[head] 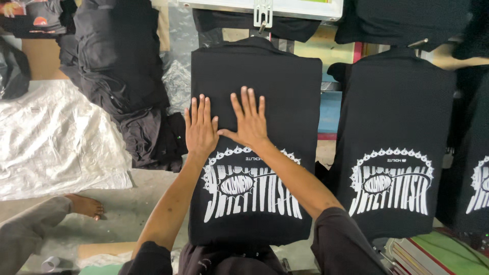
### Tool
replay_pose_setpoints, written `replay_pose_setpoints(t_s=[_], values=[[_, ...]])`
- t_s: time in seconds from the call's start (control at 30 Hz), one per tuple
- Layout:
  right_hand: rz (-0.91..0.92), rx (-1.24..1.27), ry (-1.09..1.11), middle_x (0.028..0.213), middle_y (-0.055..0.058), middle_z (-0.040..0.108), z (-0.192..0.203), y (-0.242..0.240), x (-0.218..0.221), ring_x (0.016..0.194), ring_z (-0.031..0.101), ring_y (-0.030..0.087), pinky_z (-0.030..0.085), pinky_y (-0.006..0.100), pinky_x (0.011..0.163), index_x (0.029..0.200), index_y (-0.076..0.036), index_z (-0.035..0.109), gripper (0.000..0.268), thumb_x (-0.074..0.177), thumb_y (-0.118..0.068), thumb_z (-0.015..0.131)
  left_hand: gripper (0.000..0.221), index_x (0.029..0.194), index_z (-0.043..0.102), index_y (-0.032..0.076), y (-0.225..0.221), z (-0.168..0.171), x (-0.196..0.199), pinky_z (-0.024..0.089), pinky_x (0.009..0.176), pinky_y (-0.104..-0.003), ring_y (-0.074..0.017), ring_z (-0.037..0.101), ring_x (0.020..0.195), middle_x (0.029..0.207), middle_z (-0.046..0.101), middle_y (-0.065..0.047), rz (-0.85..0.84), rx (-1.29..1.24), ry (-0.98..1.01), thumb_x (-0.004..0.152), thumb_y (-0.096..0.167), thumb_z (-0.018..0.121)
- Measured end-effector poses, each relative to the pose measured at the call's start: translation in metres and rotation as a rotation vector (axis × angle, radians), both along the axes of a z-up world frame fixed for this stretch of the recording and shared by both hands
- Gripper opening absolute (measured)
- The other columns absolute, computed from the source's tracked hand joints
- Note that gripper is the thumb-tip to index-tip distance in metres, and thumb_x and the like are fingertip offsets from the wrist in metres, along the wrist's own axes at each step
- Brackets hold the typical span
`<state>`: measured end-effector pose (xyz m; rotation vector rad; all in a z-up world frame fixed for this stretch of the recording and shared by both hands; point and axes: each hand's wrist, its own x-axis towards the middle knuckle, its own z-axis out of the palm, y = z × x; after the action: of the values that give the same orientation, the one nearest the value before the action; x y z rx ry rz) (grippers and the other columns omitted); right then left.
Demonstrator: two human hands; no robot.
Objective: The person performs screen printing by applying white ink onto a screen and using a squeegee to transfer the design onto black t-shirts, then smooths the printed shirts on the printing boards.
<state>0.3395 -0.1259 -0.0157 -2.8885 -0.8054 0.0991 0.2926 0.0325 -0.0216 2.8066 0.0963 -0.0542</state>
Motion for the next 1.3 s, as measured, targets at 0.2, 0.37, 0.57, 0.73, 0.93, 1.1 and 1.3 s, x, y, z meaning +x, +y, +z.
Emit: replay_pose_setpoints(t_s=[0.2, 0.37, 0.57, 0.73, 0.93, 1.1, 1.3], values=[[-0.018, -0.004, -0.007, 0.155, 0.026, 0.014, 0.001, -0.005, 0.007, 0.144, 0.01, 0.043, 0.003, 0.064, 0.111, 0.152, -0.011, 0.015, 0.116, 0.07, -0.088, 0.041, 0.058, 0.151, 0.02, 0.008, 0.0, 0.008, 0.001, 0.008, 0.116, -0.048, -0.0284, 0.012, 0.146, 0.157, 0.018, -0.01, 0.002, 0.0, 0.0, 0.1, 0.034, 0.03], [-0.031, 0.004, 0.014, 0.154, 0.027, 0.013, 0.007, -0.018, 0.008, 0.144, 0.009, 0.043, 0.001, 0.065, 0.111, 0.151, -0.01, 0.019, 0.117, 0.067, -0.088, 0.042, 0.058, 0.151, 0.021, 0.008, -0.001, 0.01, 0.002, 0.009, 0.116, -0.049, -0.0279, 0.013, 0.146, 0.158, 0.019, -0.01, 0.015, -0.002, 0.004, 0.1, 0.033, 0.032], [-0.068, -0.002, -0.017, 0.154, 0.027, 0.013, 0.0, -0.035, 0.009, 0.144, 0.007, 0.043, -0.002, 0.065, 0.11, 0.152, -0.01, 0.018, 0.117, 0.068, -0.09, 0.038, 0.057, 0.151, 0.021, 0.008, -0.002, 0.009, 0.0, 0.008, 0.117, -0.048, -0.0273, 0.013, 0.146, 0.158, 0.019, -0.009, 0.019, -0.008, 0.017, 0.101, 0.034, 0.031], [-0.103, -0.006, -0.008, 0.154, 0.028, 0.012, 0.002, -0.046, 0.006, 0.143, 0.007, 0.044, -0.001, 0.066, 0.109, 0.152, -0.009, 0.019, 0.113, 0.072, -0.088, 0.035, 0.057, 0.151, 0.021, 0.008, -0.003, 0.007, 0.0, 0.007, 0.117, -0.048, -0.0267, 0.012, 0.146, 0.158, 0.018, -0.008, 0.021, -0.009, 0.028, 0.101, 0.034, 0.03], [-0.091, -0.017, -0.003, 0.154, 0.028, 0.012, 0.0, -0.048, 0.008, 0.143, 0.006, 0.043, -0.002, 0.067, 0.108, 0.152, -0.011, 0.018, 0.113, 0.072, -0.09, 0.028, 0.057, 0.151, 0.02, 0.008, -0.002, 0.008, 0.003, 0.007, 0.117, -0.048, -0.027, 0.012, 0.146, 0.158, 0.018, -0.009, 0.015, -0.001, 0.026, 0.102, 0.035, 0.029], [-0.092, -0.032, 0.002, 0.153, 0.028, 0.015, 0.006, -0.056, 0.008, 0.143, 0.011, 0.044, 0.002, 0.068, 0.109, 0.15, -0.012, 0.023, 0.114, 0.068, -0.09, 0.034, 0.057, 0.151, 0.022, 0.009, -0.002, 0.003, 0.001, 0.006, 0.117, -0.047, -0.0256, 0.012, 0.146, 0.158, 0.018, -0.008, 0.024, 0.007, 0.007, 0.102, 0.037, 0.028], [-0.143, -0.056, 0.001, 0.154, 0.028, 0.014, 0.007, -0.07, 0.0, 0.143, 0.01, 0.045, 0.002, 0.068, 0.108, 0.151, -0.011, 0.021, 0.114, 0.069, -0.089, 0.033, 0.057, 0.151, 0.023, 0.008, -0.002, 0.004, 0.0, 0.007, 0.117, -0.047, -0.0266, 0.014, 0.145, 0.158, 0.019, -0.008, 0.02, 0.032, 0.002, 0.102, 0.037, 0.025]])
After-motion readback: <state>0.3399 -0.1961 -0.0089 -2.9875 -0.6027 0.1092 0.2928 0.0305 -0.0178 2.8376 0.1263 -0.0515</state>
